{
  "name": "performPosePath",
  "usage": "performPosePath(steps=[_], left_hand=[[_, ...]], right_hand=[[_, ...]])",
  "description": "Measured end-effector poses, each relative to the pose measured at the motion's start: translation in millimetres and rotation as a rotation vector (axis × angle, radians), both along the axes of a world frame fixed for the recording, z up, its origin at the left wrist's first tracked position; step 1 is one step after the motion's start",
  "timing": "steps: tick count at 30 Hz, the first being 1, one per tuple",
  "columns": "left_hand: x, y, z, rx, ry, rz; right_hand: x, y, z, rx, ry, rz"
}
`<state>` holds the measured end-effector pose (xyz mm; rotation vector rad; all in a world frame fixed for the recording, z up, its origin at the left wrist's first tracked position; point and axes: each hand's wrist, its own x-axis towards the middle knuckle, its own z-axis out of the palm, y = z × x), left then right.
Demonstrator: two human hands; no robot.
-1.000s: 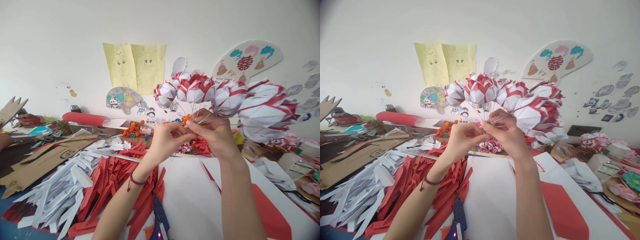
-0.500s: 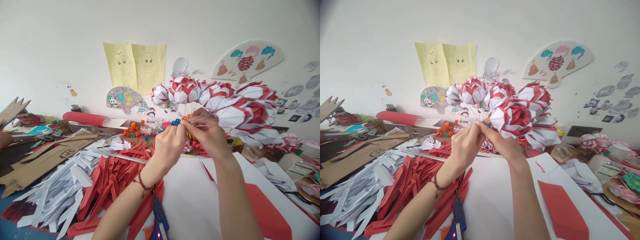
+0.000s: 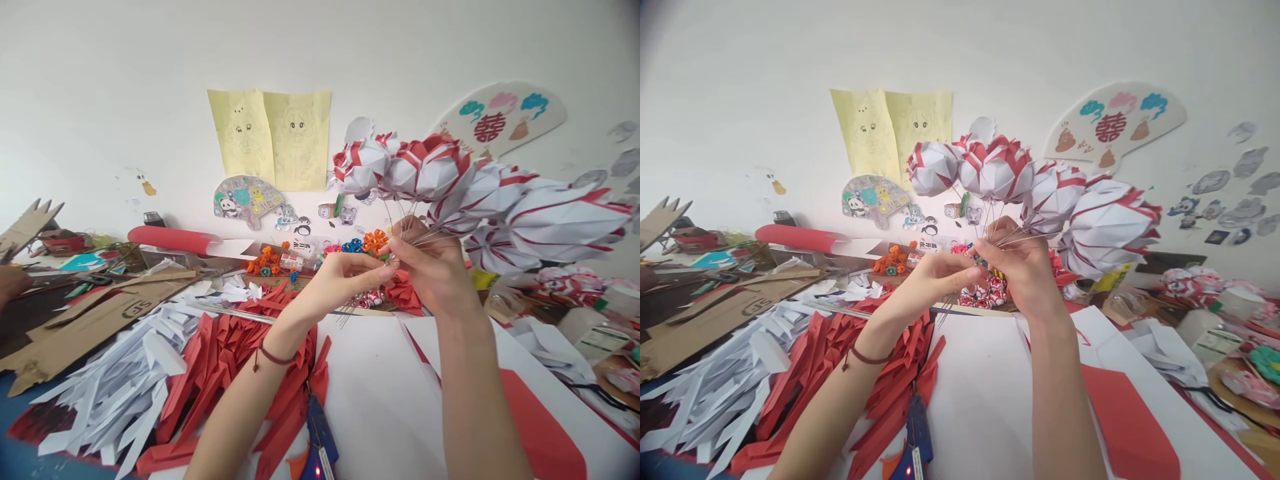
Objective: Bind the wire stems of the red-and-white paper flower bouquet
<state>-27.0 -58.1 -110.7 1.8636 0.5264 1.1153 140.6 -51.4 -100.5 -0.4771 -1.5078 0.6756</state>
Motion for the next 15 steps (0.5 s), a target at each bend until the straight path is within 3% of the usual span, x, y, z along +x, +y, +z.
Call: performPosePath(steps=[4,8,11,15], left_hand=[[1.3,7.4,-6.6,-0.219,-0.175,-0.152],[9.2,13.2,-15.7,-0.392,-0.335,-0.198],[13.0,14.3,-18.5,-0.386,-0.388,-0.148],[12.6,9.3,-16.3,-0.234,-0.389,-0.071]], right_hand=[[1.0,-1.4,-0.4,-0.053,0.063,0.063],[3.2,-2.3,-1.1,-0.03,0.066,0.095],[4.2,-3.5,-1.2,-0.062,0.077,0.079],[2.8,-5.3,0.1,-0.032,0.062,0.014]])
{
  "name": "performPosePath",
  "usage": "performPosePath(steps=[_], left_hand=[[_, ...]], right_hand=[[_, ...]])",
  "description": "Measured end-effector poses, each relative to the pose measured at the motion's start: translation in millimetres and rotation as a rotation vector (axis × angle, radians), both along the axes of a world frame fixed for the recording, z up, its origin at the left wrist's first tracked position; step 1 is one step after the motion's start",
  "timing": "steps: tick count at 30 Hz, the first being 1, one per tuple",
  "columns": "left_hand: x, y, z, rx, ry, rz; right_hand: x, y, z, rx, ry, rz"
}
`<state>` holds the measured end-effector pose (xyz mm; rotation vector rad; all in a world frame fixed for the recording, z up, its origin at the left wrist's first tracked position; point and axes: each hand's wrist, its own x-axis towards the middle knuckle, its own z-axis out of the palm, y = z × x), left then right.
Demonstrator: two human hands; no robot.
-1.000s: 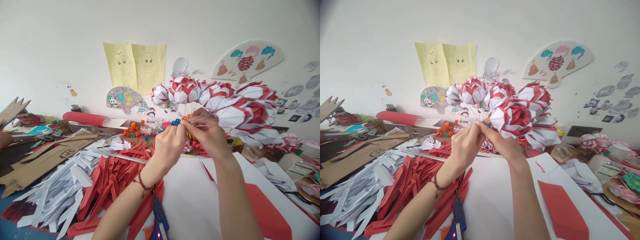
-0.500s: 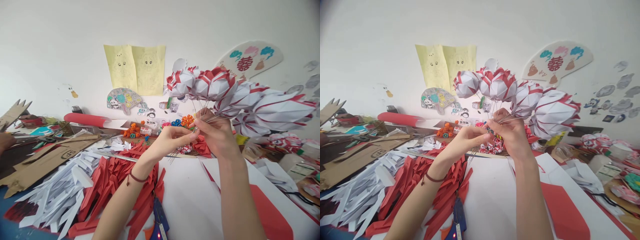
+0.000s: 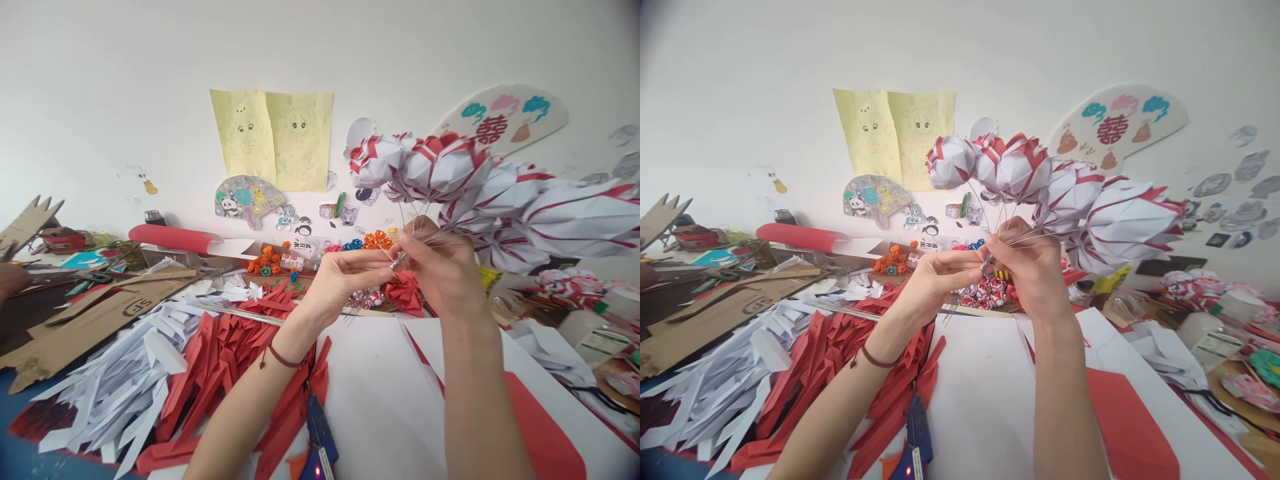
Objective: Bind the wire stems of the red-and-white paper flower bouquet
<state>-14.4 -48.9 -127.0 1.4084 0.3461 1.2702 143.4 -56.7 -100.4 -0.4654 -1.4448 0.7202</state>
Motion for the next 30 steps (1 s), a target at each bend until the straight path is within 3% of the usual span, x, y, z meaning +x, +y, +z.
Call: performPosePath(steps=[7,14,19,21,23,28,30], left_hand=[[2.6,-7.8,-1.3,0.412,0.032,0.363],[4.5,-2.6,-8.5,1.106,0.094,0.84],[3.2,-2.2,-12.5,1.382,0.316,1.083],[1.5,-4.6,-9.8,1.362,0.361,1.043],[-0.5,-7.8,-3.9,1.192,0.307,0.877],[-3.0,-9.4,7.2,0.413,0.063,0.292],[-2.6,-6.5,6.5,0.236,-0.019,0.143]], right_hand=[[-6.4,4.0,1.0,0.156,0.037,-0.153],[-18.0,3.0,-1.0,0.214,0.11,-0.225],[-22.8,4.6,-2.7,0.176,0.159,-0.218],[-20.9,5.3,-2.3,0.166,0.171,-0.215],[-17.5,5.6,-1.4,0.156,0.169,-0.18],[-12.0,4.6,-0.5,0.119,0.076,0.0],[-12.2,4.1,-1.0,0.112,0.057,0.025]])
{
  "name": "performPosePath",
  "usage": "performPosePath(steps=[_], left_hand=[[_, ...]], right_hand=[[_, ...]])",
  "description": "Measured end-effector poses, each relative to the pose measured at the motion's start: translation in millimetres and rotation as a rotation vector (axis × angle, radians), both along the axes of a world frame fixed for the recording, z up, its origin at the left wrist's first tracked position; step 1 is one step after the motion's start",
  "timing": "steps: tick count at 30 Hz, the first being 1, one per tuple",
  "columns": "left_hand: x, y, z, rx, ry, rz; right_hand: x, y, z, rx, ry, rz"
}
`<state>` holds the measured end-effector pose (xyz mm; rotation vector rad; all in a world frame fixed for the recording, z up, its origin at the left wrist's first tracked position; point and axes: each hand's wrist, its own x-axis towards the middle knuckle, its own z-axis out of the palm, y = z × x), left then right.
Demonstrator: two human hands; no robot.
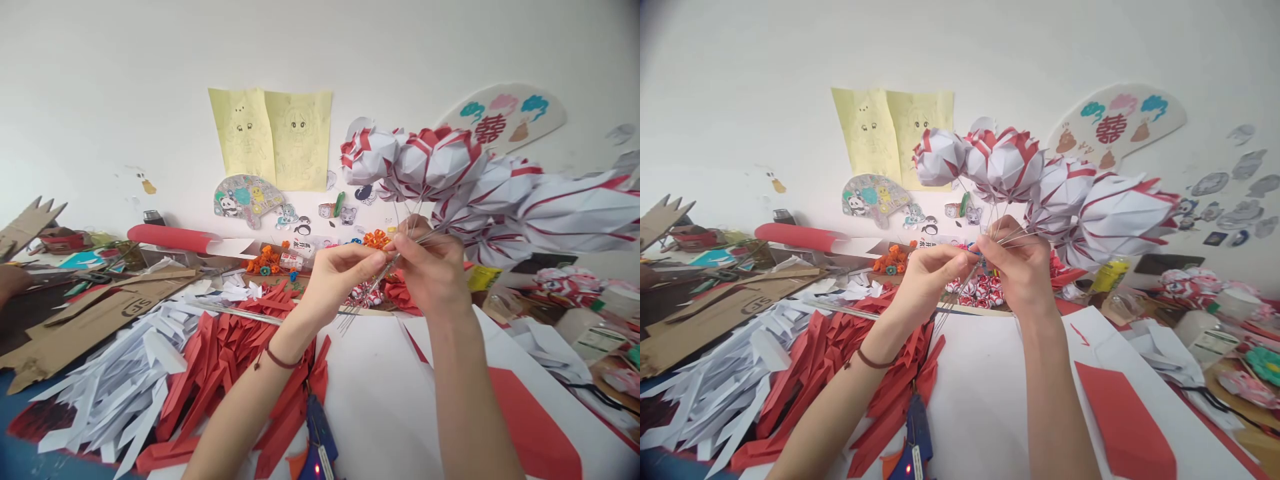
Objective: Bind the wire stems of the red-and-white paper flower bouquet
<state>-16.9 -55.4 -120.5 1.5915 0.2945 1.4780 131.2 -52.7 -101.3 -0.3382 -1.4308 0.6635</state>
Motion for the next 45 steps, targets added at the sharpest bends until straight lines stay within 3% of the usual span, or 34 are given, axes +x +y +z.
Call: performPosePath(steps=[3,6,12,19,27,32,41,43,45], left_hand=[[-0.2,3.8,-2.4,-0.126,-0.036,-0.188],[-2.6,5.1,-3.3,-0.194,0.017,-0.289],[-6.5,3.9,-1.7,-0.155,0.093,-0.225],[-2.0,-4.6,-0.6,0.029,0.12,0.078],[3.6,-6.7,-6.1,0.521,0.272,0.672],[9.9,-4.2,-9.3,0.763,0.297,0.939],[6.9,-0.8,-18.3,1.005,0.53,1.253],[7.4,-0.8,-17.8,0.983,0.525,1.257],[6.7,-2.8,-13.4,0.881,0.483,1.13]], right_hand=[[-1.5,-0.6,-0.8,0.006,-0.02,-0.002],[-3.2,-0.1,-1.6,0.032,-0.027,-0.022],[-5.7,1.9,-3.1,0.067,-0.022,-0.079],[-8.1,-1.8,-1.4,0.135,-0.045,-0.196],[-9.6,-8.3,1.4,0.166,-0.116,-0.298],[-11.0,-9.2,0.2,0.191,-0.098,-0.37],[-23.5,-16.6,0.7,0.223,-0.107,-0.446],[-24.4,-16.5,0.9,0.198,-0.101,-0.442],[-22.4,-15.0,1.2,0.183,-0.087,-0.408]])
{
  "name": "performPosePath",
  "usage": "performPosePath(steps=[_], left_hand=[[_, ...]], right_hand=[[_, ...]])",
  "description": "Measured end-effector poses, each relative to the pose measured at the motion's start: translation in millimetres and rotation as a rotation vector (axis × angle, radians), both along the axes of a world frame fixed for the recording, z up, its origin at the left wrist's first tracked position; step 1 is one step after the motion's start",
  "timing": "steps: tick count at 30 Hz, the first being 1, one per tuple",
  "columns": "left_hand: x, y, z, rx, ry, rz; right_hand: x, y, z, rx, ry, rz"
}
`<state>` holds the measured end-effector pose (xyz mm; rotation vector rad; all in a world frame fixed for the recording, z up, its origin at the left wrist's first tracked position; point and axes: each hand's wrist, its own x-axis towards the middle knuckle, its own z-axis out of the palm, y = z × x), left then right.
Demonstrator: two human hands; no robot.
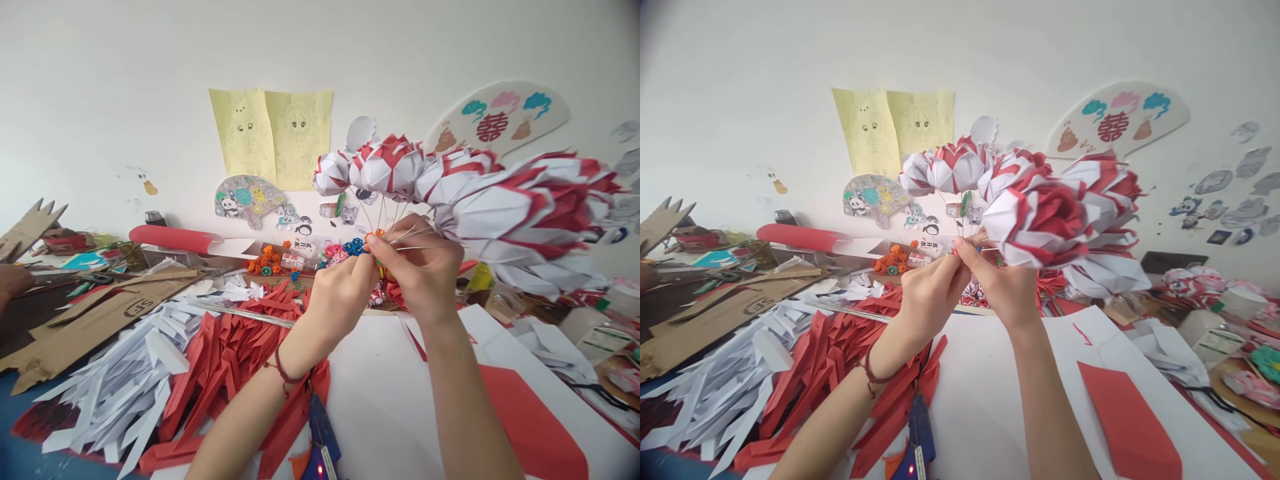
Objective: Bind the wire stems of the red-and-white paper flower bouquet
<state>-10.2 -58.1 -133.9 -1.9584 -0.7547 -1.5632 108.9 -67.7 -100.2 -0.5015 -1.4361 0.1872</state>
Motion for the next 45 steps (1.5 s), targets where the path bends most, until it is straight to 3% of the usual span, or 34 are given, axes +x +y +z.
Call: performPosePath(steps=[6,9,13,17,22,27,32,37,41,43,45], left_hand=[[-15.0,-9.1,24.4,-0.818,-0.091,-0.703],[-19.3,-5.2,26.4,-1.134,-0.106,-1.024],[-15.0,5.7,16.6,-1.297,-0.195,-1.32],[-9.5,10.9,9.6,-1.353,-0.361,-1.458],[-7.3,6.4,11.1,-1.306,-0.5,-1.371],[-4.7,-0.6,12.1,-1.0,-0.461,-1.147],[-2.3,-6.0,9.5,-0.571,-0.275,-0.76],[-0.7,-2.1,3.3,-0.011,-0.048,-0.309],[-1.2,2.7,-2.7,0.201,0.112,-0.036],[-1.1,0.9,-2.4,0.165,0.088,-0.041],[-1.1,-3.8,1.5,-0.011,-0.037,-0.218]], right_hand=[[16.6,8.3,0.6,-0.057,-0.004,0.232],[21.1,10.1,0.3,-0.084,-0.02,0.281],[21.4,10.9,-0.8,-0.174,0.03,0.36],[21.3,13.0,-1.5,-0.144,0.033,0.368],[23.0,13.6,-0.9,-0.104,0.017,0.283],[22.1,9.4,1.4,-0.075,0.044,0.22],[19.2,7.5,2.1,-0.038,0.079,0.208],[12.1,8.2,1.7,-0.014,0.11,0.138],[5.3,8.5,0.9,0.011,0.152,0.075],[5.1,8.8,0.5,0.013,0.153,0.079],[7.8,9.3,0.5,-0.001,0.137,0.122]])
